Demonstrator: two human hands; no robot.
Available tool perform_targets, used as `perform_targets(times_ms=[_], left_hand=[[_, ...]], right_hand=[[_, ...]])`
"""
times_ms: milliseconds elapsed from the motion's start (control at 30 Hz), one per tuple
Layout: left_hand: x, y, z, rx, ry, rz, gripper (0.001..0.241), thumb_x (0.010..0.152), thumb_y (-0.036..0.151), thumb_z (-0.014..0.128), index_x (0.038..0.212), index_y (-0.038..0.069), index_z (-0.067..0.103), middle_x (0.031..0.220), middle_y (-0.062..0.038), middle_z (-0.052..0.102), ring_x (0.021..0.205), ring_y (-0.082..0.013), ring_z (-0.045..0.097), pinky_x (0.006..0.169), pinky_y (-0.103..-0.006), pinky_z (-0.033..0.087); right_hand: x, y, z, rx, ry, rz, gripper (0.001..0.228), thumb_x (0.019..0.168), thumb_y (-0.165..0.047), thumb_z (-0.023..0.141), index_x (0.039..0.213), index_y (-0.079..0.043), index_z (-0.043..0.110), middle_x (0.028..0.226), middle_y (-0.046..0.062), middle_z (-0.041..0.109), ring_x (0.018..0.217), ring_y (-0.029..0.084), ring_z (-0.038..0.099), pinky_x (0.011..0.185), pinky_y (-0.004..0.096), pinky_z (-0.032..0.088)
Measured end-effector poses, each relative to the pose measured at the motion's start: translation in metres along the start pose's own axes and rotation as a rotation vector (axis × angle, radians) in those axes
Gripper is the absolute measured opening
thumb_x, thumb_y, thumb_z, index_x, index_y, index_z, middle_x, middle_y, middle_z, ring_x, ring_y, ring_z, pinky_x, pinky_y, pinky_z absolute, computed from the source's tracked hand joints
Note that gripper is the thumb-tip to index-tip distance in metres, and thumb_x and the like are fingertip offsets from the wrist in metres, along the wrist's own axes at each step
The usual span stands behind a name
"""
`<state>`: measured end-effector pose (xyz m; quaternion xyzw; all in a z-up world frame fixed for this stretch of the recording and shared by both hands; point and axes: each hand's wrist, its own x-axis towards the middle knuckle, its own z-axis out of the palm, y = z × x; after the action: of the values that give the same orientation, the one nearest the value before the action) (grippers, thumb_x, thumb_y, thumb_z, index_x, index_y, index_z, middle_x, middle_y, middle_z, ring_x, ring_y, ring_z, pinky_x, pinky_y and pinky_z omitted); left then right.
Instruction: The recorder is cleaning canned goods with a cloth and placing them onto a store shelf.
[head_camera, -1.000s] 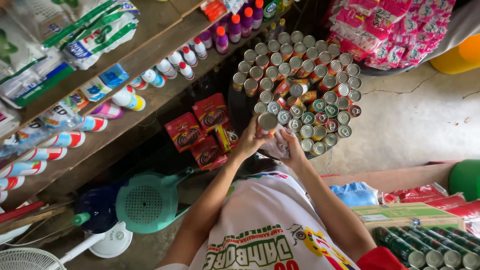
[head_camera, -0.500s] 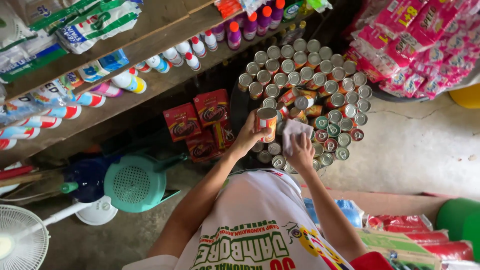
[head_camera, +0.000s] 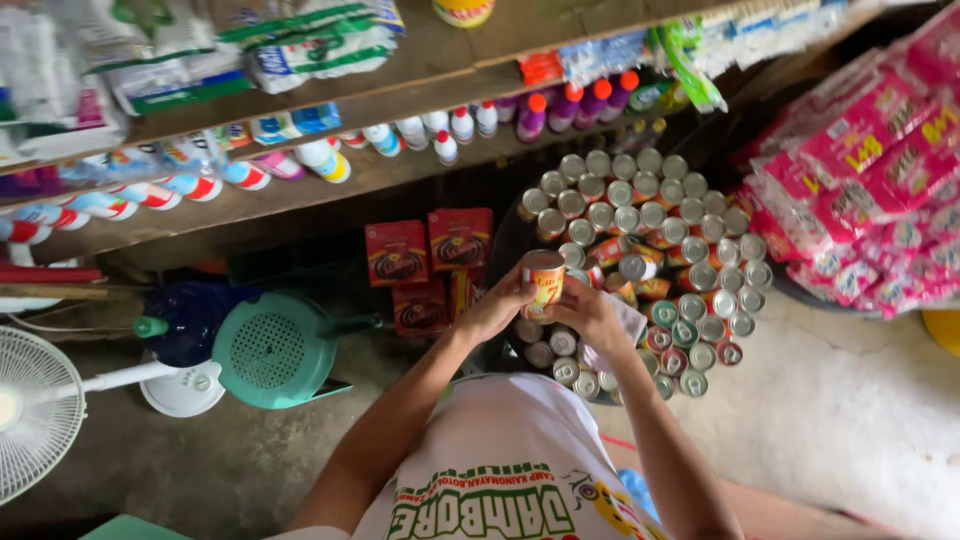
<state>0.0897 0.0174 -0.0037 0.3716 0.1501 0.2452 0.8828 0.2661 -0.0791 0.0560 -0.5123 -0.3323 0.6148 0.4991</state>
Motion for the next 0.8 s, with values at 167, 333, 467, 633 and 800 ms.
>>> perform_targets(times_ms=[167, 333, 467, 633, 800], left_hand=[[-0.023, 0.04, -0.014, 0.128, 0.061, 0.09, 0.09, 0.095, 0.049, 0.069, 0.165, 0.014, 0.024, 0.162, -0.004, 0.037, 0.15, -0.0167, 0.034, 0.123, -0.0392, 0.028], [-0.075, 0.066, -0.063, 0.245, 0.198, 0.122, 0.088, 0.095, 0.065, 0.053, 0.161, 0.014, 0.024, 0.158, -0.013, 0.044, 0.142, -0.0307, 0.049, 0.121, -0.0492, 0.03], [-0.129, 0.038, -0.133, 0.125, 0.301, 0.219, 0.084, 0.099, 0.067, 0.046, 0.159, 0.01, 0.031, 0.154, -0.017, 0.051, 0.138, -0.0331, 0.055, 0.119, -0.0502, 0.033], [-0.2, 0.013, -0.187, 0.097, 0.789, 0.142, 0.073, 0.099, 0.06, 0.044, 0.154, 0.013, 0.038, 0.147, -0.011, 0.058, 0.131, -0.0273, 0.061, 0.111, -0.0453, 0.039], [-0.257, -0.051, -0.248, 0.098, 1.052, 0.065, 0.055, 0.098, 0.045, 0.052, 0.145, 0.015, 0.053, 0.134, -0.006, 0.065, 0.116, -0.0221, 0.064, 0.09, -0.0368, 0.045]], right_hand=[[0.046, -0.032, 0.011, -0.068, -0.168, 0.005, 0.05, 0.087, -0.002, 0.072, 0.135, 0.001, 0.057, 0.121, 0.009, 0.07, 0.109, 0.016, 0.069, 0.096, 0.034, 0.056], [0.073, -0.167, 0.066, -0.392, -0.12, -0.443, 0.056, 0.083, 0.002, 0.075, 0.136, 0.0, 0.057, 0.124, 0.006, 0.069, 0.113, 0.014, 0.066, 0.099, 0.031, 0.053], [0.125, -0.27, 0.11, -0.594, -0.012, -0.63, 0.052, 0.085, 0.001, 0.081, 0.131, -0.001, 0.058, 0.113, 0.004, 0.069, 0.1, 0.012, 0.063, 0.089, 0.03, 0.052], [0.23, -0.339, 0.153, -0.539, -0.111, -0.927, 0.046, 0.091, -0.002, 0.083, 0.131, 0.0, 0.059, 0.117, 0.006, 0.072, 0.107, 0.015, 0.072, 0.098, 0.033, 0.061], [0.326, -0.364, 0.179, -0.727, 0.08, -0.915, 0.049, 0.084, -0.018, 0.089, 0.122, -0.001, 0.065, 0.108, 0.008, 0.078, 0.097, 0.017, 0.076, 0.087, 0.033, 0.061]])
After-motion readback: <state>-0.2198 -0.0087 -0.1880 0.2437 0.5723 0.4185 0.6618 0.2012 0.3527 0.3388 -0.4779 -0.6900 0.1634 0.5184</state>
